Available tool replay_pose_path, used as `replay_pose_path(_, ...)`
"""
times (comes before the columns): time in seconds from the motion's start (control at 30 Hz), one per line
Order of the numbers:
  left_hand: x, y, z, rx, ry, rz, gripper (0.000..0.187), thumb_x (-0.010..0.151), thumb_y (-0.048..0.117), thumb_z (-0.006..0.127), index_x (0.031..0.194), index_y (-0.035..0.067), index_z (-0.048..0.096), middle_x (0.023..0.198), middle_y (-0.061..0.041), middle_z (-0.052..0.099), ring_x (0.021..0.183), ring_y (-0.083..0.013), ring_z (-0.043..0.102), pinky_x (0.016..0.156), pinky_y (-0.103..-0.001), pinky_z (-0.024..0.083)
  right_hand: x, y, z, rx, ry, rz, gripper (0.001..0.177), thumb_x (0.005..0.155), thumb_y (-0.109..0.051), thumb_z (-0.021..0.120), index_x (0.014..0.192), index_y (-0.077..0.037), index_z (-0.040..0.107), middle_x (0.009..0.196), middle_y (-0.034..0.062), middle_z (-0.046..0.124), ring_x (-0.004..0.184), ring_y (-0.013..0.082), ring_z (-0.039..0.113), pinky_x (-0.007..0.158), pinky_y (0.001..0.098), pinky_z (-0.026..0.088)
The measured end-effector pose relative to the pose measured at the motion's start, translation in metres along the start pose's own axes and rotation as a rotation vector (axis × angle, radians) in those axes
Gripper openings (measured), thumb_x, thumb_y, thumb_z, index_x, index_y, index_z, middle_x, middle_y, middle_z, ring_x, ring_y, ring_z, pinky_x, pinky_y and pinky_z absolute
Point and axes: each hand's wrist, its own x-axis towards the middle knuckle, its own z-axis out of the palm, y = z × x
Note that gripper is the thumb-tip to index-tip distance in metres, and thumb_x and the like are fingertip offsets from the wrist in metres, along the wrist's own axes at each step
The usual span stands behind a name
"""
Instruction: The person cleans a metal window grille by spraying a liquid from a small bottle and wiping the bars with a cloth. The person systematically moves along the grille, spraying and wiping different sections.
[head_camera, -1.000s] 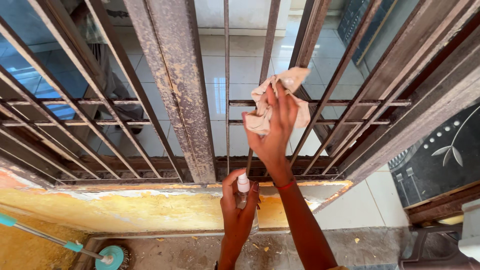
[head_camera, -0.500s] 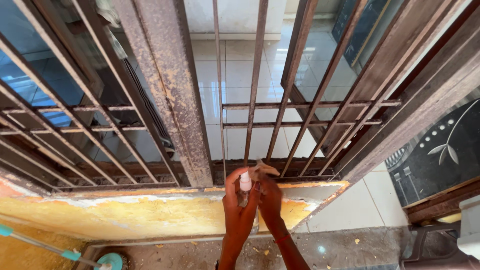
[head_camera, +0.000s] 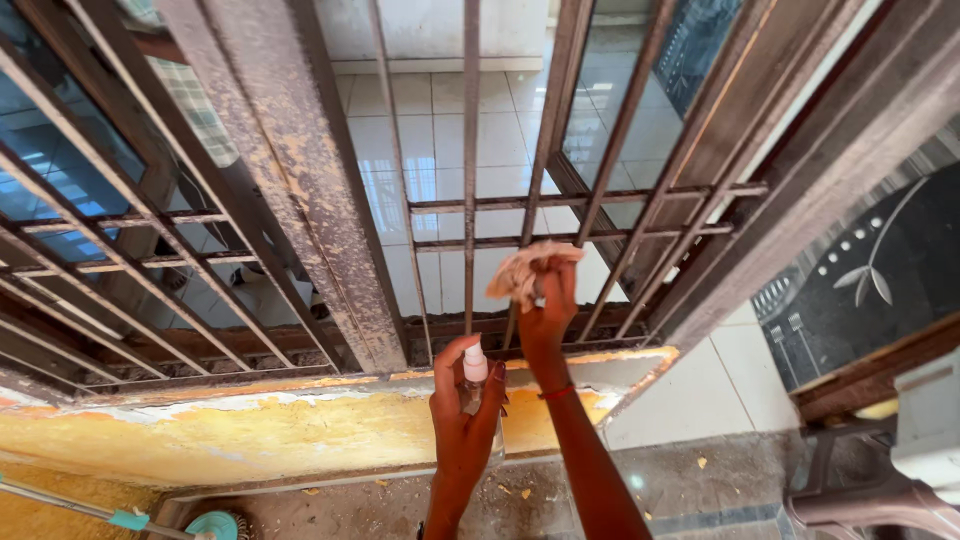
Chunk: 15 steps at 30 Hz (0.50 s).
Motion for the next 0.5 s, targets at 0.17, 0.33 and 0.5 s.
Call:
replay_pose_path(0.17, 0.0, 0.003, 0.009, -0.008, -0.024, -0.055, 0.041, 0.096, 0.005, 0.066, 0.134, 0.008, 0.052, 0.094, -0.006, 0.07, 0.07, -0.0086, 0.063, 0.056, -0.026, 0.051, -0.089, 0.03, -0.023, -0.023, -0.175, 0.173, 0.036, 0.081, 0.007, 0.058, 0.116, 0.006, 0.062, 0.113, 0.0215, 0.061, 0.1, 0.0381, 0.064, 0.081, 0.0408, 0.055)
replay_pose_path(0.33, -0.011, -0.005, 0.023, -0.023, -0.074, -0.095, 0.043, 0.095, 0.006, 0.067, 0.135, 0.008, 0.051, 0.09, -0.008, 0.069, 0.068, -0.0094, 0.061, 0.056, -0.026, 0.05, -0.064, 0.013, -0.051, 0.008, -0.207, 0.436, 0.03, 0.08, 0.006, 0.066, 0.108, -0.001, 0.071, 0.096, 0.0132, 0.072, 0.083, 0.0287, 0.073, 0.074, 0.0342, 0.057)
replay_pose_path(0.5, -0.018, -0.009, 0.031, 0.011, -0.103, -0.162, 0.043, 0.094, 0.007, 0.065, 0.135, 0.01, 0.052, 0.091, -0.008, 0.071, 0.069, -0.0095, 0.063, 0.055, -0.028, 0.053, 0.061, -0.048, -0.082, -0.042, 0.134, 0.151, 0.036, 0.09, -0.002, 0.069, 0.126, -0.003, 0.067, 0.12, 0.015, 0.07, 0.098, 0.0281, 0.073, 0.074, 0.0324, 0.058)
